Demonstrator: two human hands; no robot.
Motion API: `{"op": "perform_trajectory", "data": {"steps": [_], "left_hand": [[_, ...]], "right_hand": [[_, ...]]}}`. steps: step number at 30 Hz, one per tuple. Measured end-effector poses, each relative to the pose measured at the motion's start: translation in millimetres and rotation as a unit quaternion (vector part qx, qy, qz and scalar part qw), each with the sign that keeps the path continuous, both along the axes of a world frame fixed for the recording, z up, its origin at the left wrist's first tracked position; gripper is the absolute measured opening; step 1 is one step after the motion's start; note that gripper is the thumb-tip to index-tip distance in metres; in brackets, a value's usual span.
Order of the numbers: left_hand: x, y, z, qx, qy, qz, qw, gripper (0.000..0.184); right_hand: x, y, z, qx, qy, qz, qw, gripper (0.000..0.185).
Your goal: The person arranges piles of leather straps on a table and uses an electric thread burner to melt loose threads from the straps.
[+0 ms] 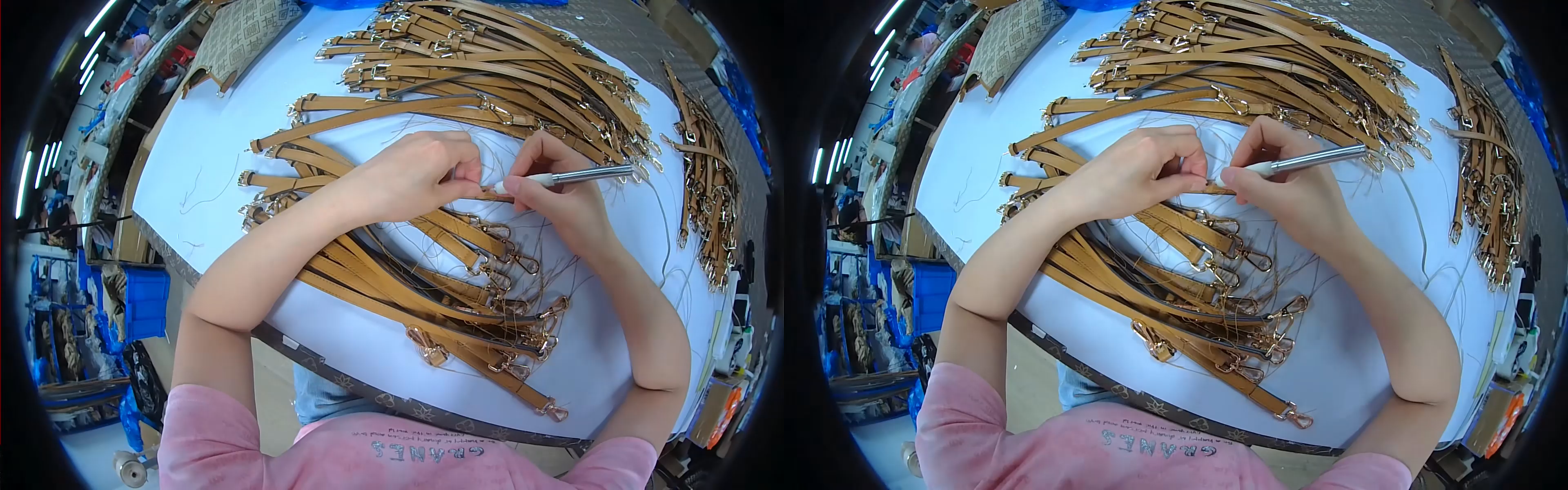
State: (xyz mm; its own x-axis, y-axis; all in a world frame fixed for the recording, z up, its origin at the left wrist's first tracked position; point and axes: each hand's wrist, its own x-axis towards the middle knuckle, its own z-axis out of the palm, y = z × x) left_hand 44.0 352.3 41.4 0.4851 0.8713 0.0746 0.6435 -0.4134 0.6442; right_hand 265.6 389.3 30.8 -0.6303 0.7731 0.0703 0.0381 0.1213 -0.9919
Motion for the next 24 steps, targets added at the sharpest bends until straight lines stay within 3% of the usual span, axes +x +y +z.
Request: {"op": "perform_trajectory", "data": {"steps": [5,12,24], "left_hand": [[1.7,-3.1,-11.1,0.1,0.002,0.004,0.995,0.014],[-3.5,-1.1,-2.5,-0.006,-0.024,-0.006,1.0,0.015],[-2.5,-1.8,3.3,-0.052,-0.03,0.013,0.998,0.016]], "right_hand": [[-2.2,-5.3,-2.2,0.046,-0.032,0.001,0.998,0.018],[-4.5,-8.8,-1.2,0.079,-0.059,-0.004,0.995,0.018],[-3.5,-9.4,4.4,0.093,-0.091,0.009,0.991,0.018]]}}
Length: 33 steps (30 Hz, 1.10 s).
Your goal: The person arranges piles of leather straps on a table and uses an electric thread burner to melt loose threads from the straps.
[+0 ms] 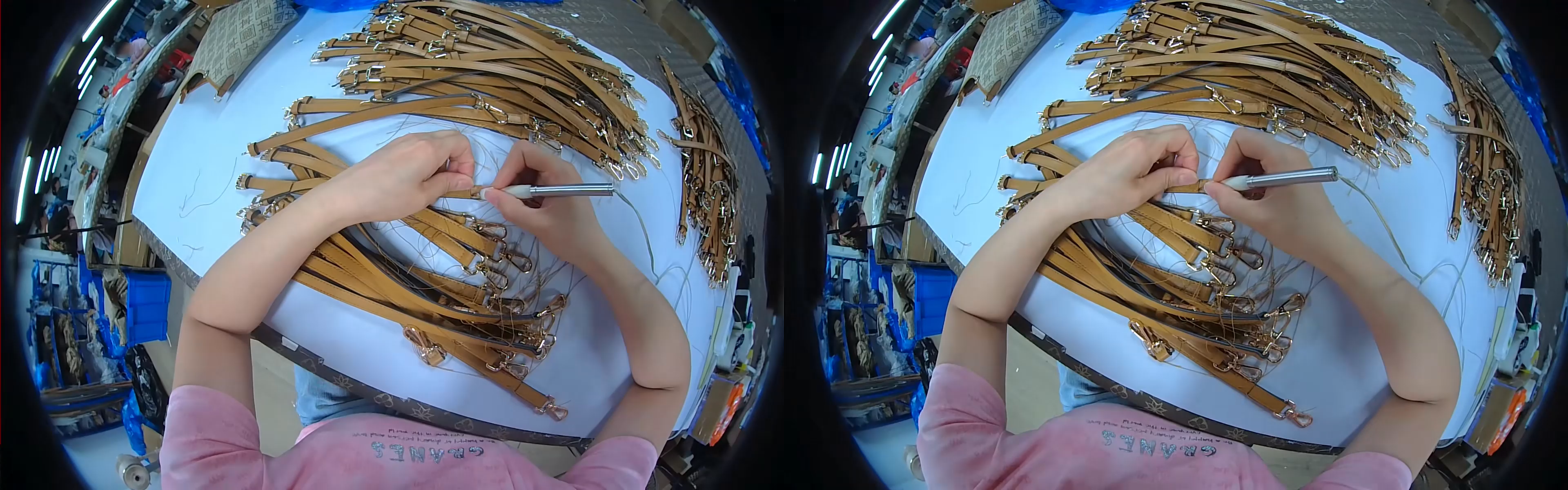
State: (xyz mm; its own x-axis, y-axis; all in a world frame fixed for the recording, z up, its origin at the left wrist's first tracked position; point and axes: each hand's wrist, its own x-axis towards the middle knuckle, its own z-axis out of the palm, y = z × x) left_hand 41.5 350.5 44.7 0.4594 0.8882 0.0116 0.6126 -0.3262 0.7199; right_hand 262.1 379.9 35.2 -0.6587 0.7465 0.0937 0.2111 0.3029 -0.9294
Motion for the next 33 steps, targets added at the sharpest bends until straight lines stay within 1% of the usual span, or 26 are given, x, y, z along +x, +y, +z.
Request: {"op": "perform_trajectory", "data": {"steps": [1,4,5,8,9,12,13,16,17,20,25,28,33], "left_hand": [[-1.3,-1.3,0.0,0.0,0.0,0.0,1.0,0.016],[-6.6,-9.1,-0.1,0.112,0.037,0.023,0.993,0.02],[-5.1,-11.1,3.9,0.112,0.038,0.022,0.993,0.02],[3.7,-15.6,29.1,-0.034,0.129,0.034,0.991,0.023],[4.6,-14.3,27.4,-0.033,0.128,0.034,0.991,0.023],[5.6,-10.0,12.6,0.034,0.055,0.008,0.998,0.022],[4.7,-9.1,8.7,0.033,0.055,0.007,0.998,0.022],[3.1,-6.1,4.2,-0.028,-0.04,0.043,0.998,0.016],[2.0,-5.8,3.5,-0.028,-0.041,0.044,0.998,0.016],[1.0,-5.6,7.4,-0.111,-0.085,0.107,0.984,0.008],[-7.6,0.4,5.6,-0.152,-0.105,0.086,0.979,0.01],[-13.0,3.8,3.1,-0.155,-0.105,0.035,0.982,0.013],[-11.5,3.4,3.4,-0.156,-0.107,0.035,0.981,0.015]], "right_hand": [[0.7,1.2,-0.9,0.0,0.0,0.0,1.0,0.018],[4.2,6.8,-6.6,-0.065,0.065,-0.004,0.996,0.016],[4.0,6.5,-6.2,-0.065,0.066,-0.004,0.996,0.016],[3.0,4.0,1.1,-0.129,0.22,-0.02,0.967,0.014],[3.4,3.0,4.8,-0.128,0.219,-0.02,0.967,0.014],[5.0,-3.1,12.0,-0.113,0.227,-0.022,0.967,0.014],[4.8,-3.4,10.1,-0.114,0.227,-0.022,0.967,0.014],[3.5,-1.1,0.2,-0.087,0.152,-0.026,0.984,0.017],[3.2,-0.2,-1.7,-0.088,0.151,-0.025,0.984,0.017],[2.0,2.5,-5.4,-0.079,0.095,-0.026,0.992,0.018],[1.2,3.1,-7.2,-0.073,0.075,-0.026,0.994,0.019],[0.5,1.3,-4.2,-0.049,0.04,-0.027,0.998,0.018],[-1.5,-0.1,-7.6,-0.025,0.04,-0.029,0.998,0.018]]}}
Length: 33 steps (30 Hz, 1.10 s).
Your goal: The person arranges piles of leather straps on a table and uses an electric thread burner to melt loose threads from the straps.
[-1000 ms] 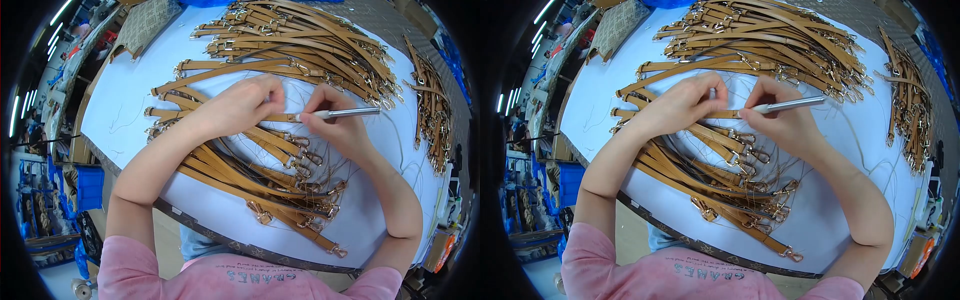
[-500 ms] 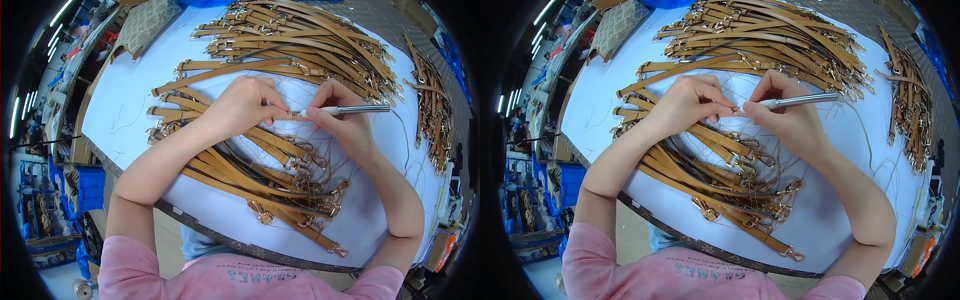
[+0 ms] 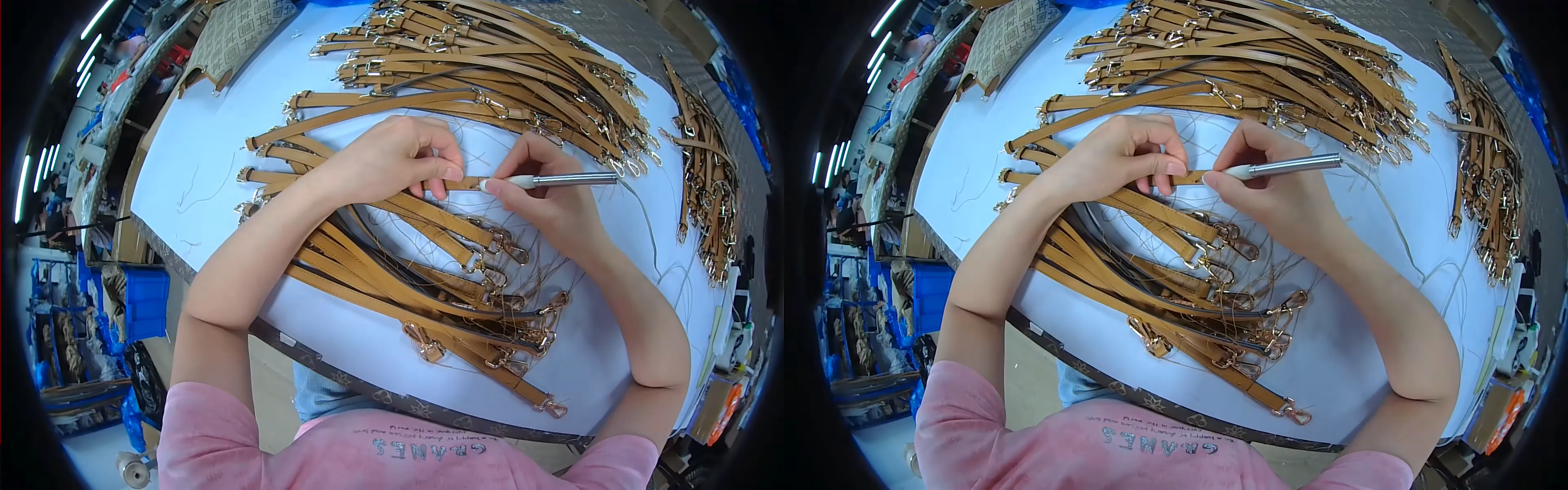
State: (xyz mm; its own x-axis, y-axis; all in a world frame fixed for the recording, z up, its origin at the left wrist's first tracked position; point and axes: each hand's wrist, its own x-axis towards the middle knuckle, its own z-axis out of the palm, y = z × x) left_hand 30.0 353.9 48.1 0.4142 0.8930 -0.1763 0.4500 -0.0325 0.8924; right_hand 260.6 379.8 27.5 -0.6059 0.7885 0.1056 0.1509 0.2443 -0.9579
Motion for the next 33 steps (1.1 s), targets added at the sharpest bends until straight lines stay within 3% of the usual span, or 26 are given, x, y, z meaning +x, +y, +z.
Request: {"op": "perform_trajectory", "data": {"steps": [24,27,28,31,33], "left_hand": [[-0.9,0.3,4.7,-0.027,-0.011,0.007,1.0,0.011],[1.0,-4.9,10.4,0.165,0.137,-0.038,0.976,0.012],[0.6,-6.5,10.4,0.166,0.138,-0.039,0.976,0.012],[-0.4,-11.6,9.4,0.334,0.201,-0.053,0.919,0.019],[1.6,-12.4,15.2,0.29,0.186,-0.032,0.938,0.018]], "right_hand": [[-0.8,-0.6,2.0,0.005,-0.029,-0.003,1.0,0.017],[2.4,2.5,2.0,-0.039,0.047,0.012,0.998,0.014],[2.9,2.9,2.8,-0.039,0.048,0.011,0.998,0.014],[5.1,3.9,8.9,-0.085,0.171,-0.043,0.981,0.01],[5.9,1.7,17.1,-0.081,0.201,-0.047,0.975,0.011]]}}
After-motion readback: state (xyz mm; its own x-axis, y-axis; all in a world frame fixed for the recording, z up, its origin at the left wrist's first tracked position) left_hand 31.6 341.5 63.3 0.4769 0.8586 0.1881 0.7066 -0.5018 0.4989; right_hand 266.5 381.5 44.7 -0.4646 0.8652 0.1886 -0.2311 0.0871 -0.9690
